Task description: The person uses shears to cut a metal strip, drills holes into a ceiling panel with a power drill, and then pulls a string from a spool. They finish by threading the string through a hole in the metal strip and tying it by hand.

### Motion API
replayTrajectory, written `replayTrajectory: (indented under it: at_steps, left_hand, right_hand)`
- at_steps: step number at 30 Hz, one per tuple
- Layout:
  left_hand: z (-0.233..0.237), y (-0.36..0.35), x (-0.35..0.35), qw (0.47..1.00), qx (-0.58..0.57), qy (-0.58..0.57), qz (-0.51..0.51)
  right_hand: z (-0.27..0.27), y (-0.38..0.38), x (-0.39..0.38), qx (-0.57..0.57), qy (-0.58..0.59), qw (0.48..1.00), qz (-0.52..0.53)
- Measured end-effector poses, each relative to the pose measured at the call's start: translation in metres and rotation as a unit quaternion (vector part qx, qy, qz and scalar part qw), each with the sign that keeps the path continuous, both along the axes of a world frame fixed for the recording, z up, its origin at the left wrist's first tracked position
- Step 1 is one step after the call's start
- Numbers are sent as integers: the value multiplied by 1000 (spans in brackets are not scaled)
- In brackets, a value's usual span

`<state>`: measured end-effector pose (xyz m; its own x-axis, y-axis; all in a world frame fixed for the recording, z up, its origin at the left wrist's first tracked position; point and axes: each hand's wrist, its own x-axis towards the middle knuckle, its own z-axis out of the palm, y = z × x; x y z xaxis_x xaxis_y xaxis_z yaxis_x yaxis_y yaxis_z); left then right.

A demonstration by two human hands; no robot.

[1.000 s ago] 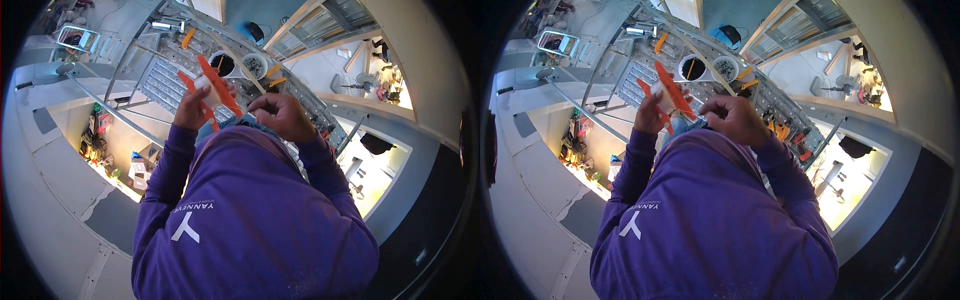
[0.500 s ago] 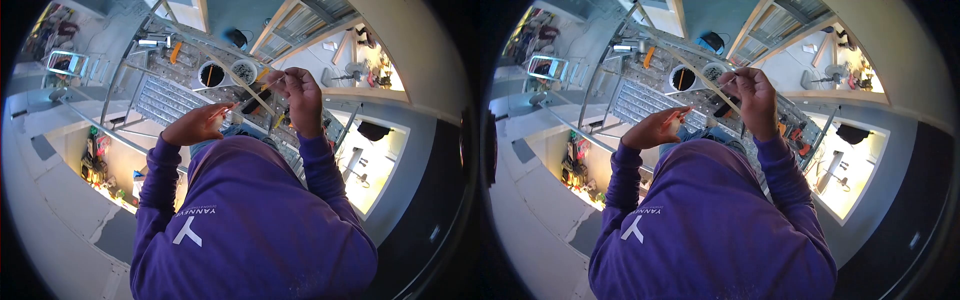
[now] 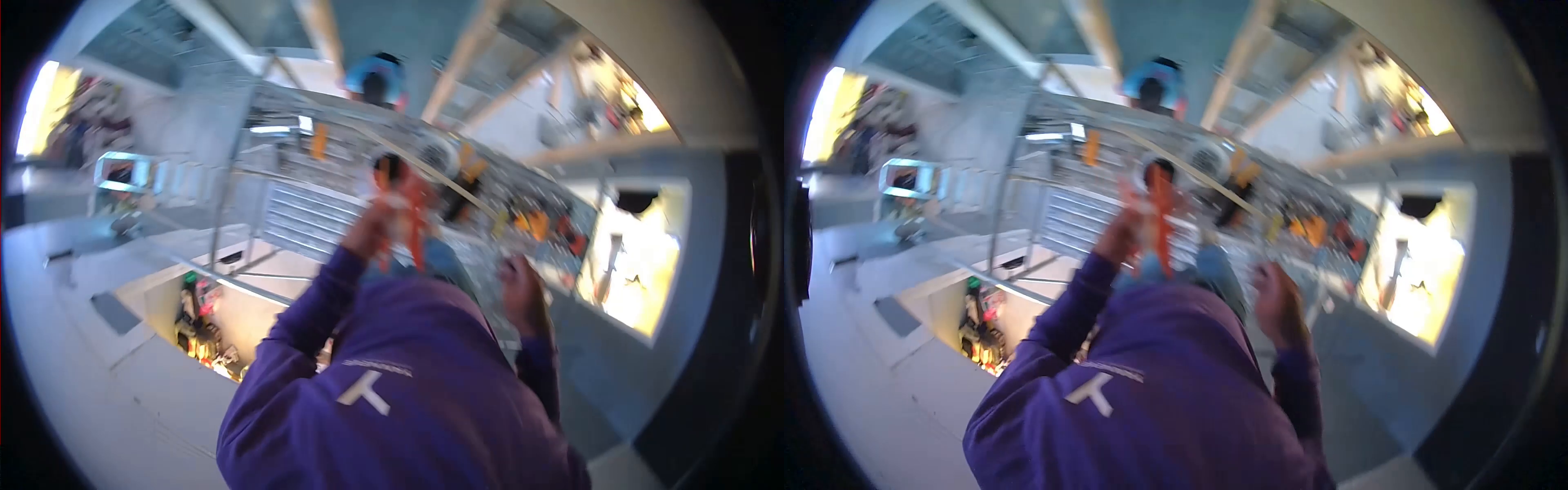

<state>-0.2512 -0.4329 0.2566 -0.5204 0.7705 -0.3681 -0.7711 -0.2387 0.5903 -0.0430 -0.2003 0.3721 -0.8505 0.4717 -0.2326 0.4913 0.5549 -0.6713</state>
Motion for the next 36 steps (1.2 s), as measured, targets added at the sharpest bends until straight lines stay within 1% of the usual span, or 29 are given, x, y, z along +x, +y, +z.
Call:
replayTrajectory:
  at_steps: [1,2,3,4,5,6,7,9,10,13,15,16,17,18,20,21,22,24,25,27,28,29,30,32,33,34,36]
  left_hand:
    - [13,7,-9,991,-27,57,-120]
    - [25,14,-17,959,-45,138,-244]
    - [36,22,-27,908,-42,223,-352]
    - [45,27,-25,875,49,308,-370]
    - [53,27,-28,823,4,357,-443]
    - [61,33,-27,755,-29,401,-518]
    - [65,43,-21,672,-51,443,-592]
    - [38,60,-3,581,-17,505,-638]
    - [22,66,5,531,3,535,-657]
    - [-6,86,10,511,11,624,-591]
    - [-7,108,11,535,14,639,-553]
    - [-6,122,14,551,11,644,-531]
    - [11,140,16,553,-37,617,-559]
    - [13,154,19,611,-42,592,-524]
    - [12,172,29,720,-58,529,-445]
    - [11,183,42,788,-82,480,-377]
    - [11,194,50,820,-118,425,-364]
    - [20,220,64,870,-185,313,-332]
    - [0,229,74,917,-159,255,-264]
    - [-14,252,75,969,-94,94,-208]
    - [-18,257,80,982,-64,9,-175]
    - [-8,267,86,986,-77,-14,-146]
    - [-15,277,90,990,-78,-67,-94]
    - [-22,294,96,993,-35,-89,-75]
    - [-24,299,99,988,-25,-120,-99]
    - [-21,303,103,986,-12,-96,-136]
    - [-7,305,113,963,56,-116,-235]
  right_hand:
    - [-7,2,12,84,-21,996,9]
    - [-11,6,22,134,-10,991,-21]
    - [-13,8,32,156,-29,986,-57]
    - [-16,11,37,162,-21,984,-76]
    - [-17,11,48,171,-22,979,-106]
    - [-13,7,62,184,-29,971,-146]
    - [-7,0,74,196,-45,966,-164]
    - [4,0,86,225,-81,947,-213]
    - [9,0,94,216,-78,944,-236]
    - [15,-2,118,195,-75,936,-283]
    - [13,-5,132,191,-86,931,-298]
    - [11,-5,139,163,-119,932,-301]
    - [6,-3,148,133,-150,933,-299]
    - [-1,1,159,104,-180,933,-294]
    - [-20,5,187,76,-190,943,-263]
    - [-25,5,197,70,-202,948,-236]
    - [-31,7,208,64,-213,952,-210]
    - [-40,15,231,-2,-219,955,-201]
    - [-42,19,241,-40,-211,956,-199]
    - [-38,27,258,-107,-201,953,-202]
    - [-34,32,267,-135,-197,949,-207]
    - [-33,40,271,-156,-187,946,-215]
    - [-37,57,274,-125,-173,954,-211]
    - [-29,63,294,-73,-167,961,-210]
    - [-27,68,300,-48,-159,957,-236]
    - [-25,76,309,-15,-163,954,-253]
    - [-22,80,325,41,-188,936,-294]
